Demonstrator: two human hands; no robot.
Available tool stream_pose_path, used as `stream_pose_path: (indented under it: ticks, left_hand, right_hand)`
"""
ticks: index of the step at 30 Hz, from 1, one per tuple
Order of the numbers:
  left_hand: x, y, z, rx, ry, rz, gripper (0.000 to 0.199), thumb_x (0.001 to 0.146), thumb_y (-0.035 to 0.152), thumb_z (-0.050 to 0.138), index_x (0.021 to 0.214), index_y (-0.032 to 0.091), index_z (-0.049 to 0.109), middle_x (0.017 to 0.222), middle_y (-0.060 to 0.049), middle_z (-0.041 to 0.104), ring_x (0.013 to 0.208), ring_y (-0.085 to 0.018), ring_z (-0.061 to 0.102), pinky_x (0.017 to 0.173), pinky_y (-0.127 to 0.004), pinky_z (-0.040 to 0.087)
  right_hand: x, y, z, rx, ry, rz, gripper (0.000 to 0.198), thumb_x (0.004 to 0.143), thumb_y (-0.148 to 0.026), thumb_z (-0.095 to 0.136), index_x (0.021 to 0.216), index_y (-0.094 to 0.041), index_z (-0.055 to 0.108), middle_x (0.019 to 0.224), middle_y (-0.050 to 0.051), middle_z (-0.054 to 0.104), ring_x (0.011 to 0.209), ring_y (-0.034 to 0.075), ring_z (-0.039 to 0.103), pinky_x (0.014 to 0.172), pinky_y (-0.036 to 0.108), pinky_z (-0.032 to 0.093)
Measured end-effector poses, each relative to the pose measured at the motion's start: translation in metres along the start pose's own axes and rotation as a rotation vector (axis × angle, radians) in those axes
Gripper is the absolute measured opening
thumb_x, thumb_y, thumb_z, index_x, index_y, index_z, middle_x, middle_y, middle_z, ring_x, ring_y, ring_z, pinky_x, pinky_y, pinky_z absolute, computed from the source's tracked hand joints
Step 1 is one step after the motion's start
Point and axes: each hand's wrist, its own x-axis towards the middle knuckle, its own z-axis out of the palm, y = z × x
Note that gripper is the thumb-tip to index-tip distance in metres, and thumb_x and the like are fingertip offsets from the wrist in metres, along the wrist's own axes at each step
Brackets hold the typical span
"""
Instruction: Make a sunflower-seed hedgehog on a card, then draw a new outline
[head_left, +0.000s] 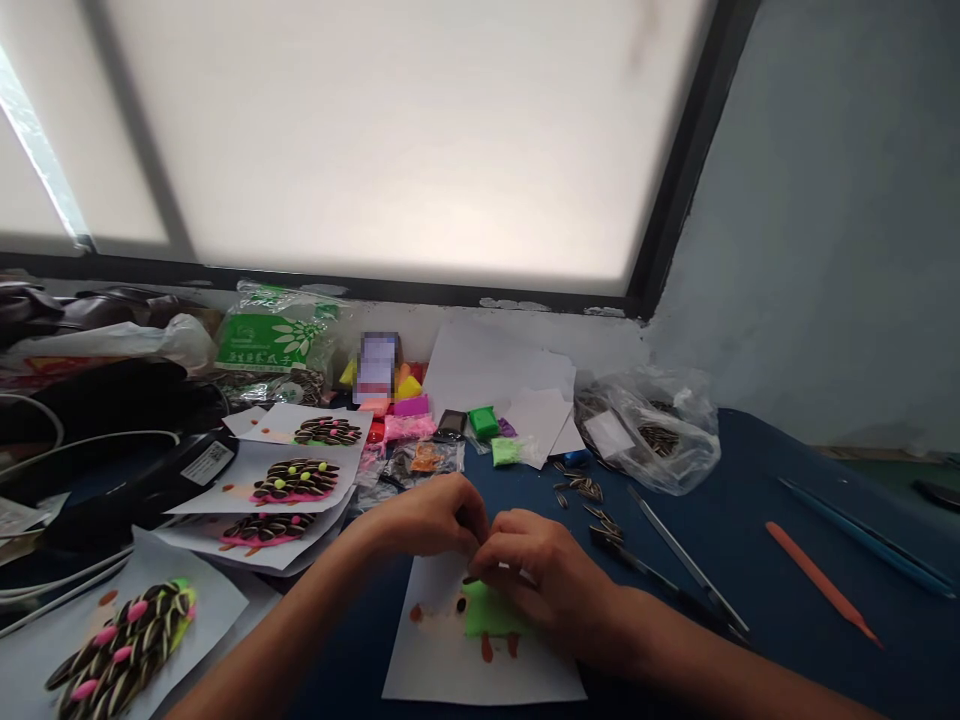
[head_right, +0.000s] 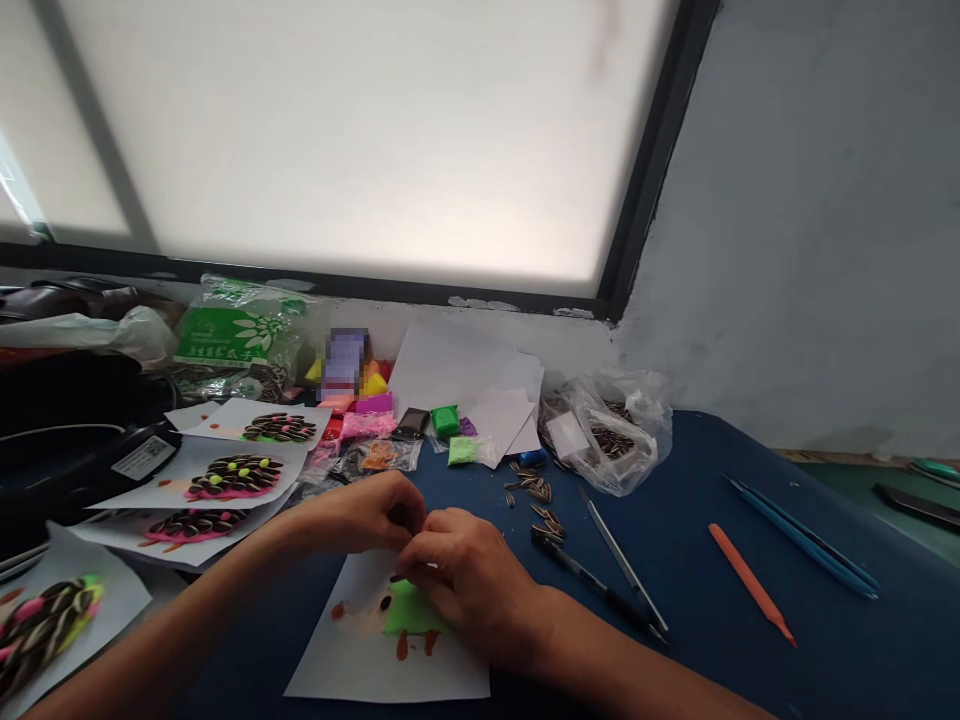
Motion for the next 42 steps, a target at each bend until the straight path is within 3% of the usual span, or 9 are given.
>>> stream_pose_path:
  ticks: [20, 42]
  left_hand:
    - [-0.0026, 0.0039, -0.0003, 0.020, 0.012, -0.013, 0.015, 0.063, 0.016, 0.064, 0.074, 0.016, 0.074, 0.062, 0.004, 0.062, 0.058, -0.011, 0.051, 0.047, -0.019, 0.033]
    - [-0.0028, 0.0037, 0.0003, 0.018, 0.011, -0.036, 0.016, 0.064, 0.015, 0.063, 0.075, 0.016, 0.073, 0.067, 0.002, 0.067, 0.062, -0.013, 0.056, 0.049, -0.019, 0.036]
  right_hand:
    - [-0.0011, -0.0041, 0.0008, -0.102, -0.046, -0.050, 0.019, 0.085, -0.007, 0.056, 0.088, -0.018, 0.072, 0.089, 0.005, 0.066, 0.082, 0.016, 0.058, 0.070, 0.025, 0.043]
    - [-0.0004, -0.0021, 0.0063, -0.311, -0.126, -0.089, 0.013, 0.086, -0.013, 0.056, 0.080, -0.017, 0.067, 0.084, 0.005, 0.062, 0.076, 0.016, 0.052, 0.066, 0.026, 0.040]
